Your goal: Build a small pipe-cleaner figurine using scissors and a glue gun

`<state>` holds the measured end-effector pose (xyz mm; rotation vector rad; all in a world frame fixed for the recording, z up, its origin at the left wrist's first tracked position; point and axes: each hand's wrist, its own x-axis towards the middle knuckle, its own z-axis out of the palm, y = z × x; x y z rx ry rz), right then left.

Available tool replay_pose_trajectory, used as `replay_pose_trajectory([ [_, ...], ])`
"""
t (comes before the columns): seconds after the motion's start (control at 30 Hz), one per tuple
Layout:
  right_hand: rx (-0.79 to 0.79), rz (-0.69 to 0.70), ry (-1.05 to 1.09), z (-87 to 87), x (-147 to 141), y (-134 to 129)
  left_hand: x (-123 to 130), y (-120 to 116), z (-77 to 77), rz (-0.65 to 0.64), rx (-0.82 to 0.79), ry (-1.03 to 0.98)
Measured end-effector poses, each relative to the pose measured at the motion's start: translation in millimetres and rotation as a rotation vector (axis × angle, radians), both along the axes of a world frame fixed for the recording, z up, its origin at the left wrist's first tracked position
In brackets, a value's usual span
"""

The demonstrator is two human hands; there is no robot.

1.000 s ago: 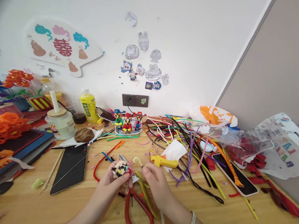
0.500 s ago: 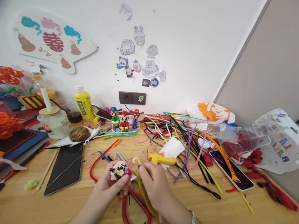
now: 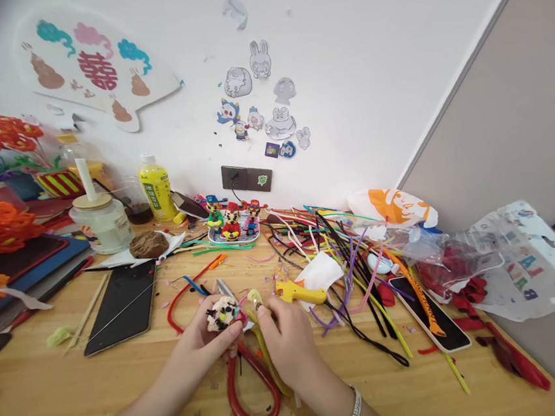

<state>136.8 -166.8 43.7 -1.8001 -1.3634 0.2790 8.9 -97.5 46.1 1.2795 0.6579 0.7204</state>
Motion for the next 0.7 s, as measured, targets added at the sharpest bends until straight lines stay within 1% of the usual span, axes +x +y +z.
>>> replay_pose_trajectory([
  [0.23,-0.063,-0.011,-0.091,3.1,-2.4,-2.0,0.5,-0.6,-0.9,0.014,0.070,-0.022],
  [0.43,-0.056,-0.025,-0.116,3.9,-2.0,-2.2,0.6,-1.5,3.1,0.019,0.066,0.002],
  [0.53,-0.048,-0.032,-0.115,4.9,-1.1,-2.3,0.6,-1.3,2.7,0.022,0.105,-0.009],
  [0.7,-0.058,-0.039,-0.196,5.5,-1.8,-3.0,0.7,-2.1,3.5,0.039,0.136,0.001],
])
